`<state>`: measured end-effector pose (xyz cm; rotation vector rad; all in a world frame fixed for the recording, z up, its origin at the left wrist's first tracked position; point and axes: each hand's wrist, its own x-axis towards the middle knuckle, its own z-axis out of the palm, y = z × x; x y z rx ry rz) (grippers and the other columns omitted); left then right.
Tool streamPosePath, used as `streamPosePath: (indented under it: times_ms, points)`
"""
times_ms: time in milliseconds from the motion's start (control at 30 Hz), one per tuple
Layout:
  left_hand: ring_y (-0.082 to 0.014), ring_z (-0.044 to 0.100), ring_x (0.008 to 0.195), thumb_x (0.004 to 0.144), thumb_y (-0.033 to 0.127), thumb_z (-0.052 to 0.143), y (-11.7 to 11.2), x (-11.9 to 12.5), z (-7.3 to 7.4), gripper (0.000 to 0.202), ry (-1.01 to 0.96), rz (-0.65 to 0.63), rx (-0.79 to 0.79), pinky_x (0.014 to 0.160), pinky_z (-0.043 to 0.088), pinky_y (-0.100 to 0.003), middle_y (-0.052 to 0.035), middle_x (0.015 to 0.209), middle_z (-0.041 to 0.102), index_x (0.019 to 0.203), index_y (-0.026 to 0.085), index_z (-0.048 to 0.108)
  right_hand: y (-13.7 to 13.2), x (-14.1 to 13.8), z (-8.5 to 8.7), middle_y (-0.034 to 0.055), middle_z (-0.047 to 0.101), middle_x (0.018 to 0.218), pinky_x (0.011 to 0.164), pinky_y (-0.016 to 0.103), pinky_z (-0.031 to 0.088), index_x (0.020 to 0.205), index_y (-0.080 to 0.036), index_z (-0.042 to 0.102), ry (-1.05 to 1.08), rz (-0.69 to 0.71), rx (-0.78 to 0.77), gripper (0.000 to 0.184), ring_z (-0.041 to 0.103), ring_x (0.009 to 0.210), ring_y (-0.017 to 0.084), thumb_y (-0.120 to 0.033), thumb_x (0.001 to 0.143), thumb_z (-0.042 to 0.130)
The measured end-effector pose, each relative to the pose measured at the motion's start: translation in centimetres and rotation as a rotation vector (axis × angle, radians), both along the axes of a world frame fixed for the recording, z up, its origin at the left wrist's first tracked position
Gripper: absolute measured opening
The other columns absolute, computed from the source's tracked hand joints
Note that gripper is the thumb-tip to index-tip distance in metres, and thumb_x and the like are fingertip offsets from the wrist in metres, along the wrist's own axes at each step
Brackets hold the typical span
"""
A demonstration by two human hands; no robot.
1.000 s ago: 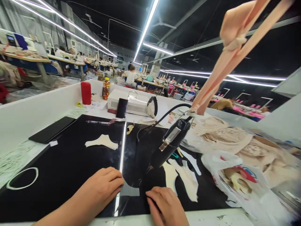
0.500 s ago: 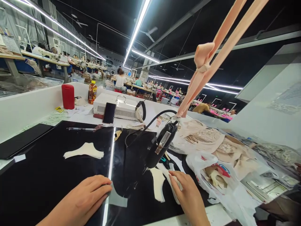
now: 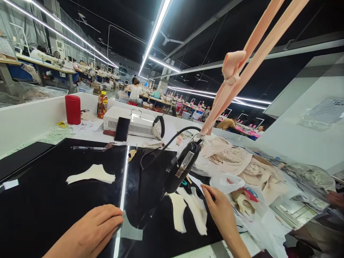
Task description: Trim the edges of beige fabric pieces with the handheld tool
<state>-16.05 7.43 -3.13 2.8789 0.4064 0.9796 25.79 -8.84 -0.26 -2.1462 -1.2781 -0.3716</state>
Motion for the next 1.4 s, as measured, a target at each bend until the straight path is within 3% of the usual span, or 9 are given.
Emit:
streamPosePath:
  times_ms: [133, 267, 367, 500, 667, 800, 1033, 1267, 1400]
  points:
    - [-0.0111, 0.072, 0.113, 0.100, 0.029, 0.062, 0.2, -0.4, -0.8, 0.030, 0.004, 0.005, 0.013, 0.103, 0.052, -0.016, 0.0062, 0.128, 0.072, 0.129, 0.035, 0.067, -1.0, 1.0, -0.6, 0.0057, 0.071, 0.113, 0.090, 0.042, 0.058, 0.110, -0.019, 0.069, 0.047, -0.014, -0.017, 0.021, 0.070, 0.100, 0.021, -0.037, 0.102, 0.062]
    - [-0.0126, 0.072, 0.113, 0.100, 0.028, 0.061, 0.3, -0.5, -1.0, 0.031, -0.007, -0.001, 0.001, 0.103, 0.053, -0.016, 0.0055, 0.127, 0.073, 0.130, 0.035, 0.067, -0.8, 0.0, -1.0, 0.0049, 0.072, 0.109, 0.085, 0.040, 0.059, 0.108, -0.019, 0.069, 0.058, 0.026, -0.048, 0.021, 0.070, 0.095, 0.020, -0.037, 0.102, 0.062]
    - [-0.0133, 0.072, 0.114, 0.101, 0.028, 0.058, 0.2, -0.4, -0.7, 0.030, -0.005, -0.006, -0.006, 0.104, 0.053, -0.017, 0.0048, 0.127, 0.072, 0.130, 0.034, 0.067, 0.0, -1.4, -0.7, 0.0046, 0.071, 0.107, 0.084, 0.039, 0.059, 0.109, -0.018, 0.069, 0.039, 0.080, -0.090, 0.021, 0.070, 0.094, 0.019, -0.037, 0.102, 0.062]
    - [-0.0123, 0.073, 0.110, 0.103, 0.030, 0.056, 0.0, -0.2, -0.2, 0.026, -0.028, -0.014, -0.015, 0.102, 0.054, -0.015, 0.0040, 0.124, 0.074, 0.126, 0.032, 0.068, 1.9, -3.7, -0.4, 0.0051, 0.071, 0.111, 0.094, 0.045, 0.056, 0.107, -0.019, 0.070, -0.023, 0.128, -0.148, 0.022, 0.069, 0.102, 0.021, -0.039, 0.101, 0.064]
    - [-0.0113, 0.074, 0.108, 0.102, 0.028, 0.056, -0.2, -0.1, 0.4, 0.025, -0.012, -0.006, -0.010, 0.100, 0.054, -0.014, 0.0050, 0.122, 0.074, 0.123, 0.032, 0.069, 4.0, -5.0, -1.0, 0.0057, 0.070, 0.112, 0.092, 0.045, 0.056, 0.108, -0.018, 0.069, -0.084, 0.111, -0.195, 0.021, 0.068, 0.102, 0.022, -0.037, 0.100, 0.066]
    - [-0.0112, 0.073, 0.108, 0.103, 0.025, 0.053, -0.4, 0.0, 0.8, 0.026, -0.027, -0.006, -0.009, 0.099, 0.055, -0.013, 0.0050, 0.121, 0.074, 0.122, 0.031, 0.069, 3.8, -4.1, -1.3, 0.0060, 0.070, 0.115, 0.089, 0.043, 0.058, 0.112, -0.018, 0.068, -0.045, 0.068, -0.152, 0.021, 0.069, 0.100, 0.021, -0.036, 0.100, 0.065]
    - [-0.0106, 0.074, 0.104, 0.105, 0.027, 0.051, -0.6, 0.2, 1.2, 0.023, -0.079, -0.022, -0.013, 0.097, 0.055, -0.012, 0.0045, 0.117, 0.076, 0.117, 0.029, 0.070, 1.1, -1.5, -0.8, 0.0041, 0.070, 0.105, 0.074, 0.034, 0.060, 0.115, -0.017, 0.066, 0.070, -0.027, -0.020, 0.024, 0.070, 0.083, 0.017, -0.038, 0.102, 0.063]
    - [-0.0115, 0.075, 0.101, 0.105, 0.027, 0.050, -0.8, 0.3, 1.7, 0.023, -0.090, -0.016, -0.010, 0.093, 0.057, -0.013, 0.0035, 0.114, 0.076, 0.116, 0.029, 0.071, 3.7, -4.1, -1.5, 0.0068, 0.069, 0.117, 0.091, 0.045, 0.057, 0.114, -0.019, 0.068, -0.045, 0.103, -0.111, 0.026, 0.068, 0.103, 0.022, -0.041, 0.099, 0.066]
    - [-0.0118, 0.076, 0.099, 0.107, 0.028, 0.046, -1.0, 0.4, 2.3, 0.026, -0.079, -0.009, 0.038, 0.091, 0.059, -0.014, 0.0026, 0.112, 0.077, 0.112, 0.028, 0.071, 5.2, -5.0, -2.0, 0.0077, 0.067, 0.122, 0.090, 0.044, 0.058, 0.119, -0.020, 0.067, -0.060, 0.093, -0.137, 0.026, 0.068, 0.104, 0.022, -0.038, 0.100, 0.065]
